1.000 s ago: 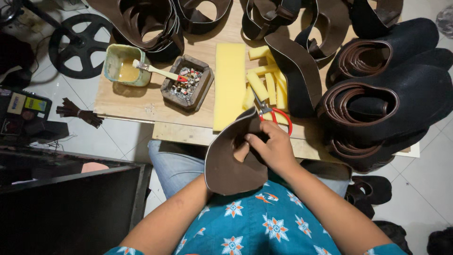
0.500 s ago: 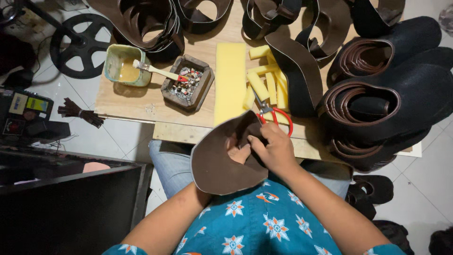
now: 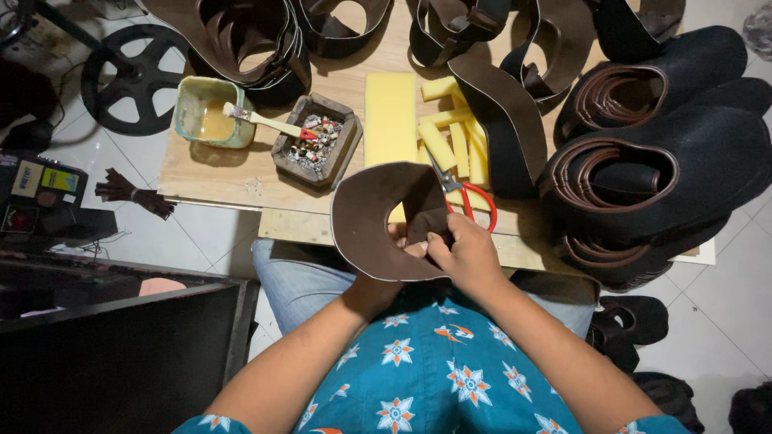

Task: The person assembles a sandal by inserting a yellow foam piece into a brown sole and pressing it into place. They then pick up another sole and repeat the insertion and pressing steps.

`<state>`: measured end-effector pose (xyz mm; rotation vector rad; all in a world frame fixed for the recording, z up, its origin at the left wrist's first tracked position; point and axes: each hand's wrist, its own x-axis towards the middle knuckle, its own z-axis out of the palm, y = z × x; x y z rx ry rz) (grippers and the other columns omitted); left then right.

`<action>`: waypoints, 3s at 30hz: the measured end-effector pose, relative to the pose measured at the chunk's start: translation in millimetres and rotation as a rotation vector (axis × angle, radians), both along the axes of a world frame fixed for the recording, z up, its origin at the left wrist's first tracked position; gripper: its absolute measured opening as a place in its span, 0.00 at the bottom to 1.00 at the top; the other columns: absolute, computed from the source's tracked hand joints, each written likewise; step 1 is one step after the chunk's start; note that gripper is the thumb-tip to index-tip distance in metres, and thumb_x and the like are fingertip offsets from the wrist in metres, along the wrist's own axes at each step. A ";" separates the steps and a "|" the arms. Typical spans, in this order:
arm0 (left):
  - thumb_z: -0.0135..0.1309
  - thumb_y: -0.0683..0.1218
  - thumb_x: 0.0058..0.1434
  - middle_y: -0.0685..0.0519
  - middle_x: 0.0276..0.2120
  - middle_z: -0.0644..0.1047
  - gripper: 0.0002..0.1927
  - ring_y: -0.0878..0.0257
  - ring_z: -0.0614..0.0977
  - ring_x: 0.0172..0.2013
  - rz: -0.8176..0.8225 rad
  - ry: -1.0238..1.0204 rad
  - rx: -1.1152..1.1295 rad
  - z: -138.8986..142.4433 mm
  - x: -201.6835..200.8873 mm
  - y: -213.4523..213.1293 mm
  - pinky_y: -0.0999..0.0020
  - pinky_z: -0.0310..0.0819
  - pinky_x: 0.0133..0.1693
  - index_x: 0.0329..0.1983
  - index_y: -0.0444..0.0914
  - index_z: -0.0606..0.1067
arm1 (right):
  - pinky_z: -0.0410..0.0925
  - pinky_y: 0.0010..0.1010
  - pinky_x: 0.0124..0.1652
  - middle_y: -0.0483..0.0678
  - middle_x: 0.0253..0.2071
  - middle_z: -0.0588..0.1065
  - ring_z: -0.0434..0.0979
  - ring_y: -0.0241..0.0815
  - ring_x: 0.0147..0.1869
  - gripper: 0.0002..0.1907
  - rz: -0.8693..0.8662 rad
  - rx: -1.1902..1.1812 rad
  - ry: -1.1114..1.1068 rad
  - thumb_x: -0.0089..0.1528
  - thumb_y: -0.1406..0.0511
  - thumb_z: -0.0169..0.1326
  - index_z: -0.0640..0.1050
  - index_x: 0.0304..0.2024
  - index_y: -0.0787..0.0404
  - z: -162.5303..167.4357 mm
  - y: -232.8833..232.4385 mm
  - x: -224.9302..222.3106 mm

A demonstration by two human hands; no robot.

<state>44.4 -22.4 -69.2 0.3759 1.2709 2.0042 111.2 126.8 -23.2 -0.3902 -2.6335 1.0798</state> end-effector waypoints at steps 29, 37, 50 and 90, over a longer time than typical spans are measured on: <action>0.51 0.43 0.66 0.52 0.52 0.78 0.22 0.66 0.79 0.51 -0.169 -0.002 -0.068 -0.4 -0.8 -10.9 0.69 0.74 0.54 0.64 0.33 0.69 | 0.71 0.33 0.53 0.51 0.60 0.74 0.79 0.49 0.57 0.11 0.164 -0.031 -0.107 0.57 0.68 0.61 0.81 0.43 0.61 26.0 25.7 7.6; 0.50 0.41 0.68 0.51 0.53 0.77 0.21 0.66 0.78 0.51 -0.221 -0.150 0.041 -4.7 0.3 -14.2 0.68 0.73 0.56 0.64 0.32 0.68 | 0.66 0.34 0.58 0.53 0.58 0.72 0.74 0.50 0.62 0.16 0.280 -0.302 0.018 0.56 0.73 0.60 0.82 0.48 0.62 16.9 21.9 12.5; 0.52 0.42 0.67 0.53 0.52 0.77 0.21 0.64 0.78 0.52 -0.122 0.408 -0.047 9.9 8.2 -18.0 0.67 0.72 0.57 0.63 0.35 0.71 | 0.64 0.35 0.62 0.54 0.60 0.71 0.71 0.50 0.65 0.16 0.258 -0.231 0.040 0.57 0.71 0.61 0.80 0.48 0.61 17.6 22.9 17.6; 0.59 0.45 0.64 0.47 0.47 0.80 0.20 0.62 0.80 0.46 0.073 0.090 -0.123 79.7 -5.0 -13.0 0.67 0.75 0.50 0.58 0.33 0.75 | 0.62 0.39 0.61 0.58 0.60 0.67 0.68 0.52 0.65 0.18 0.265 -0.144 0.048 0.56 0.63 0.64 0.81 0.46 0.64 31.7 16.7 5.0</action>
